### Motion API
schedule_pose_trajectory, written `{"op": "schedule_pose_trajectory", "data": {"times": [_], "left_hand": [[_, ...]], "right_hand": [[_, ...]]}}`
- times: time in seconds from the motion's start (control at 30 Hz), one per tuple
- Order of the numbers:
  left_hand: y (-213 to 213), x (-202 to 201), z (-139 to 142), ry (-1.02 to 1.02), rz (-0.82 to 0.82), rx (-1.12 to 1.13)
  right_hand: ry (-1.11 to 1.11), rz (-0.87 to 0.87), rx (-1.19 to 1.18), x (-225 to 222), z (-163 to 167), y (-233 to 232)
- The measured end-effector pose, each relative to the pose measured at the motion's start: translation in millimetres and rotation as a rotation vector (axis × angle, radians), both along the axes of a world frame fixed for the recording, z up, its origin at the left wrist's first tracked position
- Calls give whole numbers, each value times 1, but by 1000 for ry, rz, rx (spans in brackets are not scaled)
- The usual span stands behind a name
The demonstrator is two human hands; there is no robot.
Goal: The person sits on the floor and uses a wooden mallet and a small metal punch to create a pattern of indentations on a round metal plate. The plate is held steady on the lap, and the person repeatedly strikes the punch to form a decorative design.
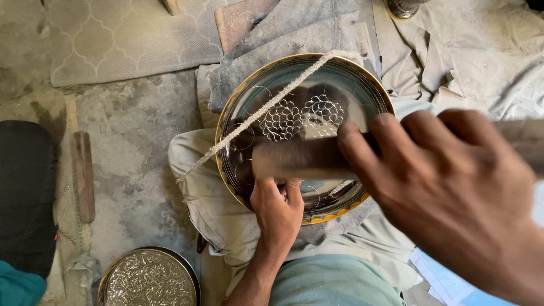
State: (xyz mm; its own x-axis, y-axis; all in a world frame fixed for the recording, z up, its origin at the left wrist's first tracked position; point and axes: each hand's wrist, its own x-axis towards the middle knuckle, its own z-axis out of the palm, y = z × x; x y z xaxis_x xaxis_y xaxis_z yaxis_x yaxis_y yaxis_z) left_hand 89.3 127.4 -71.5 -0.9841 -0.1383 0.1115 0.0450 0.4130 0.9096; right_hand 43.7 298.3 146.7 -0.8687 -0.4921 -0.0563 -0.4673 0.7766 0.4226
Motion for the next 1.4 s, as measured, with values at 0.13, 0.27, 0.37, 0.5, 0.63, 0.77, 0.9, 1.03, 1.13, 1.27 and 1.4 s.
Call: {"op": "schedule_pose_trajectory", "data": {"times": [0.13,0.27,0.37,0.5,0.63,0.77,0.9,1.03,1.13,1.27,1.4], "left_hand": [[1,-10,-5,-11,14,-102],[6,-16,-5,197,-13,-160],[11,-13,2,20,-31,156],[14,-14,9,-28,-43,193],[15,-16,12,-44,-33,203],[13,-18,12,51,-91,99],[12,-26,11,56,-110,21],[7,-38,14,135,-226,-17],[4,-46,19,148,-319,-26],[2,-57,23,129,-431,18],[0,-63,21,101,-504,-21]], "right_hand": [[44,-59,-202,3,2,8],[85,-21,-198,0,5,16],[122,-34,-211,-4,3,14],[182,-18,-264,-9,-10,12],[34,-79,-389,-14,-24,18],[45,14,-45,-23,-24,24],[-19,-100,-226,-30,-17,24],[-29,-188,-120,-22,-13,35],[-63,-361,-604,-15,-25,48],[-130,-379,-197,-6,-31,63],[-88,-514,-591,0,-36,64]]}}
